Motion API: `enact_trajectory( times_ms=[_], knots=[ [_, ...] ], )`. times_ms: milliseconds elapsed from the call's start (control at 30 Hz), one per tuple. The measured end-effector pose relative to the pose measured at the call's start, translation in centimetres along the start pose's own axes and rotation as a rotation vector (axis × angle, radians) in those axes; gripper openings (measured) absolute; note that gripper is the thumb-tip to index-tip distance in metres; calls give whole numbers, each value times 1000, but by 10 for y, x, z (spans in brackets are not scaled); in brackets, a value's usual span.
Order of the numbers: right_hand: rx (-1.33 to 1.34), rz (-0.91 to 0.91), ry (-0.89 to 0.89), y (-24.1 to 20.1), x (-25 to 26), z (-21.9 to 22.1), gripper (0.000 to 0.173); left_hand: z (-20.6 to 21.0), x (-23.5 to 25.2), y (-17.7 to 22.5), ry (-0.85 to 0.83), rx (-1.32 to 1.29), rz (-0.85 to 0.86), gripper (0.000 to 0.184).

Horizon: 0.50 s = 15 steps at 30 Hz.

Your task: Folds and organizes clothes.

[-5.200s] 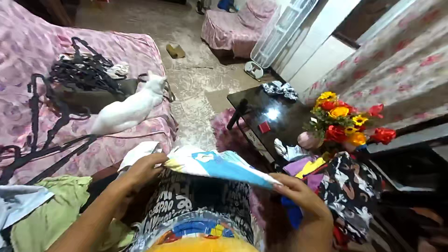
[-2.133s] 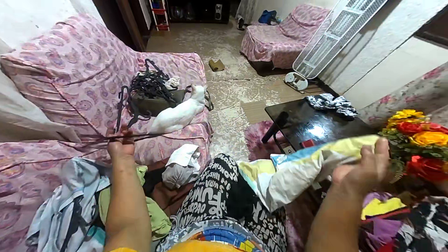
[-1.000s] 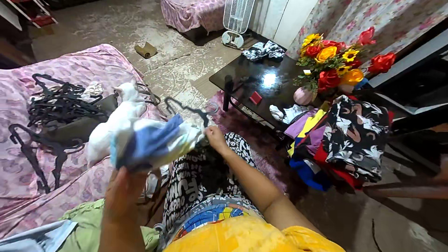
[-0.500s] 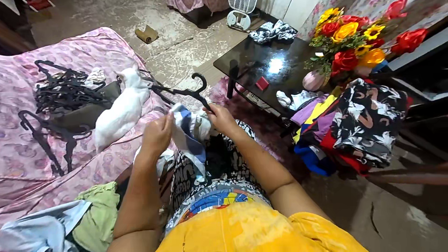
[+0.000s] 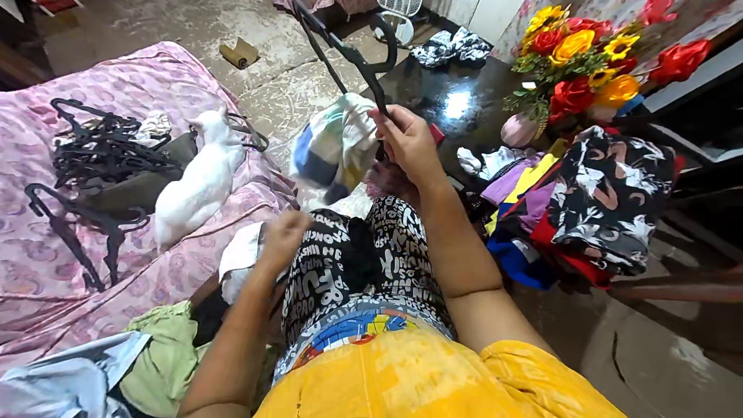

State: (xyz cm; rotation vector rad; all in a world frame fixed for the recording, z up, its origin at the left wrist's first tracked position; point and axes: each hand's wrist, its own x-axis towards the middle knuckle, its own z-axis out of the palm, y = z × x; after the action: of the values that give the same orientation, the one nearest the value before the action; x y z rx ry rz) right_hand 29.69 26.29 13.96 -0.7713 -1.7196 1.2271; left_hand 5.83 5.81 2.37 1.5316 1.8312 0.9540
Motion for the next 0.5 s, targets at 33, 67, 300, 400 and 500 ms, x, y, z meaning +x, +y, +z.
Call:
enact_trajectory(
  times_ms=[33, 67, 300, 400, 500],
  knots=[
    [-41, -41, 4, -6, -1, 1, 29, 31, 0, 6, -269, 12, 59, 38],
    [-92, -69, 6, -9, -3, 2, 29, 57, 0, 11, -513, 68, 132, 46],
    [-283, -28, -23, 4, -35, -23, 30, 33, 17, 19, -272, -107, 166, 27],
    [-303, 11, -37, 19, -48, -29, 32, -10, 26, 26, -2, -388, 120, 20],
    [-317, 69, -93, 27, -65, -26, 29, -31, 27, 41, 136, -488, 43, 18]
  ],
)
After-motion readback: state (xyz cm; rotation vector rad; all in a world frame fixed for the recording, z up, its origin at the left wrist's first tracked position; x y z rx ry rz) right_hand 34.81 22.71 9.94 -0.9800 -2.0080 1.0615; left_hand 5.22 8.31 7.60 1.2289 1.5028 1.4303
